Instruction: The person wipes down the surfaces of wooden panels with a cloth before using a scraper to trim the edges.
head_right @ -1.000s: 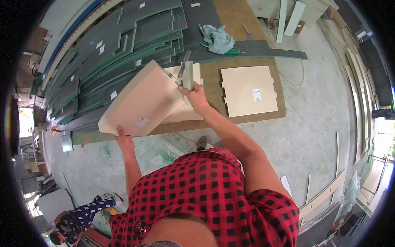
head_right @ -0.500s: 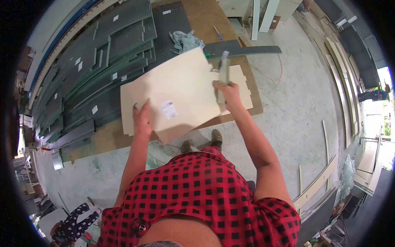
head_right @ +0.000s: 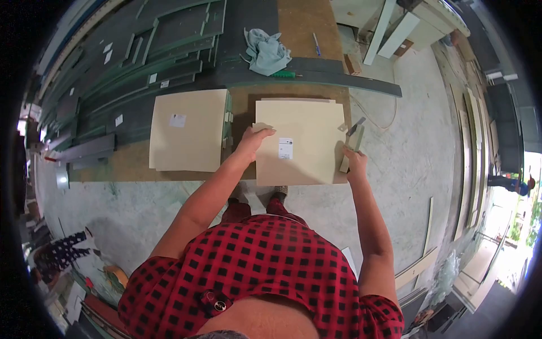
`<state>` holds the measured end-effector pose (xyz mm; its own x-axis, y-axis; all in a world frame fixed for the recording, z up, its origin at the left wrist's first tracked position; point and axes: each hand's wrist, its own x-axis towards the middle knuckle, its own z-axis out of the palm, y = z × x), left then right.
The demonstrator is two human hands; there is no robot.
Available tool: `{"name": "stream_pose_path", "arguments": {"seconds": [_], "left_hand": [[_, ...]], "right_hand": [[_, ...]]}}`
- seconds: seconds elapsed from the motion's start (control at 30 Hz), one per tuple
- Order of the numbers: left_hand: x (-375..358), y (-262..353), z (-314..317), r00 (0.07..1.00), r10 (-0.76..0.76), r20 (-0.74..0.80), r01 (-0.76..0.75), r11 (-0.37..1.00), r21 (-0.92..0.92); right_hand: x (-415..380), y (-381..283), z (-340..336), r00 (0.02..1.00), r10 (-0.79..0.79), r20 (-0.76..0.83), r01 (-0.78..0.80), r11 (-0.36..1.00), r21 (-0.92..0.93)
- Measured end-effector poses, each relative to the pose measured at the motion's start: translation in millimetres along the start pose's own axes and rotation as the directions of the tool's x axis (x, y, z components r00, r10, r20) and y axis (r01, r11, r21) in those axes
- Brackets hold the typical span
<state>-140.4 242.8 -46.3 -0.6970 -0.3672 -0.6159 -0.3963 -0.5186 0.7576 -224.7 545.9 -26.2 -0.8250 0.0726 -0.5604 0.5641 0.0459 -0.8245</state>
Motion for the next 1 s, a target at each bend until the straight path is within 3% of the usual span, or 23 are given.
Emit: {"name": "stream_pose_path", "arguments": {"seconds": [0.1,0.17,0.2,0.27,0.57,0.7,0.77,1.0], "left_hand": [[17,-13,0,0.993,-0.036,0.112,0.033,0.999,0.023],[3,1,9,0.993,-0.111,-0.046,0.113,0.993,0.043],[9,-2,8,0.992,-0.115,-0.05,0.117,0.992,0.038],[27,-13,0,0.99,-0.095,0.107,0.093,0.995,0.022],[30,-6,12,0.995,-0.097,-0.029,0.099,0.99,0.097],[43,-13,10,0.996,-0.068,0.05,0.063,0.994,0.093],[39,-1,16,0.986,-0.166,0.012,0.163,0.977,0.137],[46,-12,22,0.996,-0.077,-0.051,0.083,0.989,0.122]], "right_hand": [[9,5,2,0.999,0.034,-0.004,-0.034,0.998,-0.048],[21,13,0,1.0,0.028,-0.01,-0.028,0.996,-0.082],[26,16,0,1.0,0.021,-0.014,-0.022,0.994,-0.109],[30,16,1,0.999,0.026,-0.021,-0.028,0.994,-0.103],[55,24,7,0.998,0.032,-0.062,-0.041,0.989,-0.14],[62,27,7,0.996,0.037,-0.081,-0.05,0.986,-0.158],[65,30,7,0.997,0.037,-0.061,-0.045,0.99,-0.132],[76,46,9,0.998,0.04,-0.054,-0.042,0.999,-0.032]]}}
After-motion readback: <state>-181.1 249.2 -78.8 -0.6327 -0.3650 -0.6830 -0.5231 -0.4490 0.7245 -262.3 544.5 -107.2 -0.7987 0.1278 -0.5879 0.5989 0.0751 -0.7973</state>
